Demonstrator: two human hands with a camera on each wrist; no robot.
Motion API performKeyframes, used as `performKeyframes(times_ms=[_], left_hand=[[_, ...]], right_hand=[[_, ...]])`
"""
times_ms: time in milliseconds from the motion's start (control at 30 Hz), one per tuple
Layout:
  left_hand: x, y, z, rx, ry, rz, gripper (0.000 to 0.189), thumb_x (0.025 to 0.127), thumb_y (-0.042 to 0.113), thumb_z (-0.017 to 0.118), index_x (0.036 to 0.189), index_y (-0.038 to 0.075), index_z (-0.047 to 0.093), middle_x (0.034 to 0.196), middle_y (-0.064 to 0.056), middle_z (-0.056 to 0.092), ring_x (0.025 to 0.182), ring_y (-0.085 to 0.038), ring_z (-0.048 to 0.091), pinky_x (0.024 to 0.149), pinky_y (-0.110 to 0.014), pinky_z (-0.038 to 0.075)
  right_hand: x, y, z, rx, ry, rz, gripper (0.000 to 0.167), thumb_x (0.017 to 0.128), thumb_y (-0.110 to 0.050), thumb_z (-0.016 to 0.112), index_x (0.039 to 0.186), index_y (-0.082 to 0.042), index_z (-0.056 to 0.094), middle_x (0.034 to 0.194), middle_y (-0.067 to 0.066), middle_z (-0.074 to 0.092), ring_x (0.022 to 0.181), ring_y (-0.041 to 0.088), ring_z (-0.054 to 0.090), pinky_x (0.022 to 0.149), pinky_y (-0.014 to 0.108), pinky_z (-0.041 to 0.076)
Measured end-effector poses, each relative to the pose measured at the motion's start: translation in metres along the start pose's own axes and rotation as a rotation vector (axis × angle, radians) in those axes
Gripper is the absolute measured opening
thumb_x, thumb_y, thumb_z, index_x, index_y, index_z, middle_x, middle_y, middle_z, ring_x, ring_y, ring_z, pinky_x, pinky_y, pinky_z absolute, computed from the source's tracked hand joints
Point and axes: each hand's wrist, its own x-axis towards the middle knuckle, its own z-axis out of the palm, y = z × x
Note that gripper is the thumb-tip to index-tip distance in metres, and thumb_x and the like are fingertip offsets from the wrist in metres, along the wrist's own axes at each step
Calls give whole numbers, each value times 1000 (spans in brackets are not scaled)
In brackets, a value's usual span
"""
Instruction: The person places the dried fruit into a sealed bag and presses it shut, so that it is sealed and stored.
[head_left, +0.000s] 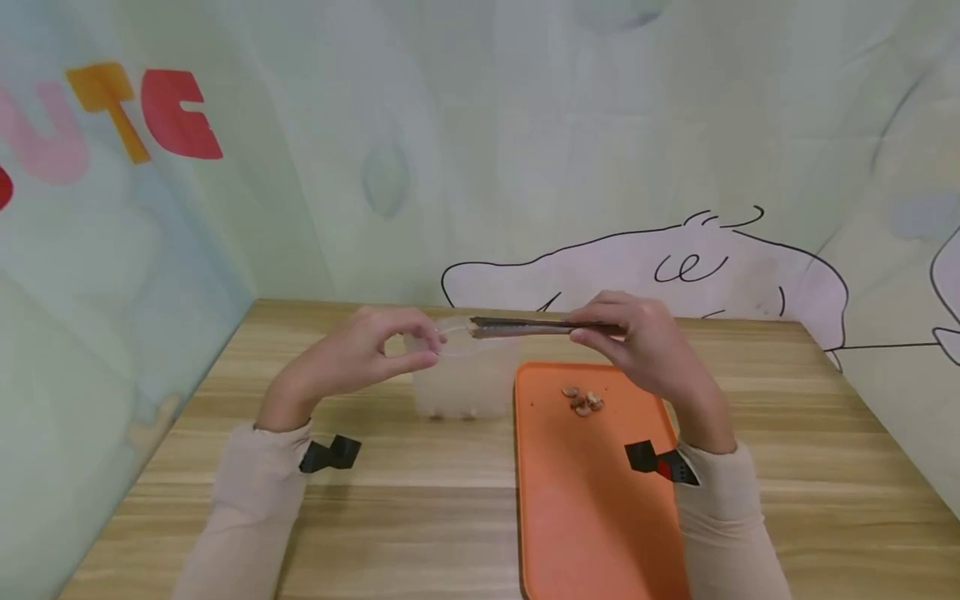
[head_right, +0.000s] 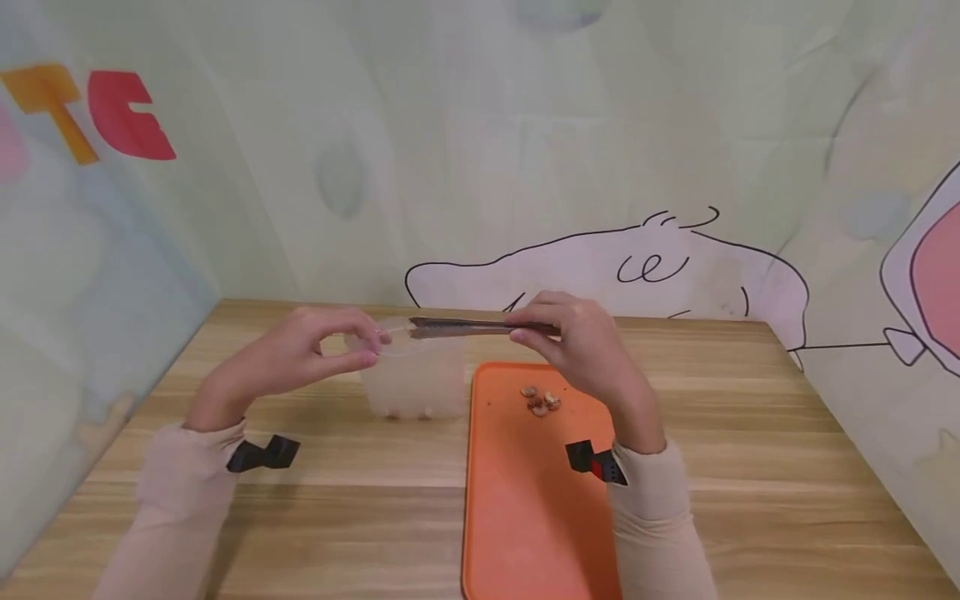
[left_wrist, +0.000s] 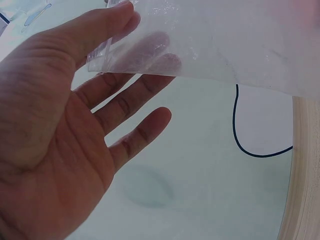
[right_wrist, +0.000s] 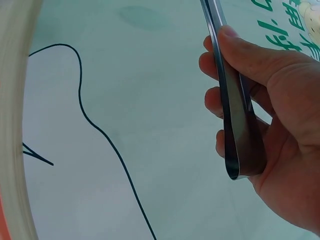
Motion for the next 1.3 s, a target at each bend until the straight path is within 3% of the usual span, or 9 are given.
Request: performKeyframes(times_ms=[133, 300, 500, 767, 967, 1067, 1300], left_hand=[[-1, 0, 3, 4, 6, 1, 8, 94, 13, 72, 101, 15, 70, 102, 8, 71, 98, -10, 67, 78, -37, 53], [-1, 0, 3, 18, 4, -21, 8, 94, 15, 72, 101, 16, 69, 105, 8, 72, 102, -9, 67, 80, -34, 52], [-2, -1, 2, 20, 11, -35, 6, 94, 15, 72, 100, 15, 70, 108, 6, 72, 97, -8, 66, 81, -39, 53], [-3, -1, 2, 26, 8, -50, 6, 94, 16, 72, 100, 16, 70, 107, 7, 71, 96, -7, 65, 81, -34, 52], [-3, 0, 0, 32, 4, -55, 7, 94, 16, 72, 100, 15, 69, 108, 7, 71, 96, -6, 65, 83, -34, 52], [-3, 0, -1, 39, 6, -47, 7, 94, 16, 72, 101, 15, 69, 108, 7, 71, 95, -7, 65, 82, -34, 52], [-2, -1, -1, 45, 14, -34, 6, 94, 15, 72, 100, 16, 69, 107, 7, 71, 94, -7, 65, 81, -34, 52]], right_hand=[[0, 0, 3, 11, -23, 28, 17, 89, -5, 75, 106, -8, 77, 95, -5, 69, 71, 6, 58, 60, 24, 50], [-7, 9, -7, 37, -8, 61, 21, 89, -1, 75, 108, -9, 76, 97, -5, 70, 82, 7, 64, 73, 20, 54], [-20, 28, -22, -37, -9, 113, 19, 88, -1, 75, 106, -7, 76, 93, -3, 70, 77, 9, 63, 68, 17, 49], [-37, 49, -36, -83, -115, 305, 17, 91, -6, 73, 108, -3, 76, 93, 4, 70, 76, 16, 61, 64, 25, 50], [-48, 63, -41, -90, -234, 450, 18, 93, -9, 73, 110, -7, 76, 100, 6, 72, 87, 21, 65, 73, 36, 53], [-52, 72, -37, -73, -293, 469, 17, 92, -9, 73, 109, -7, 76, 104, 8, 73, 92, 23, 66, 77, 40, 53], [-57, 91, -25, -62, -404, 449, 14, 89, -9, 77, 103, -10, 78, 102, 4, 73, 90, 20, 62, 77, 38, 50]])
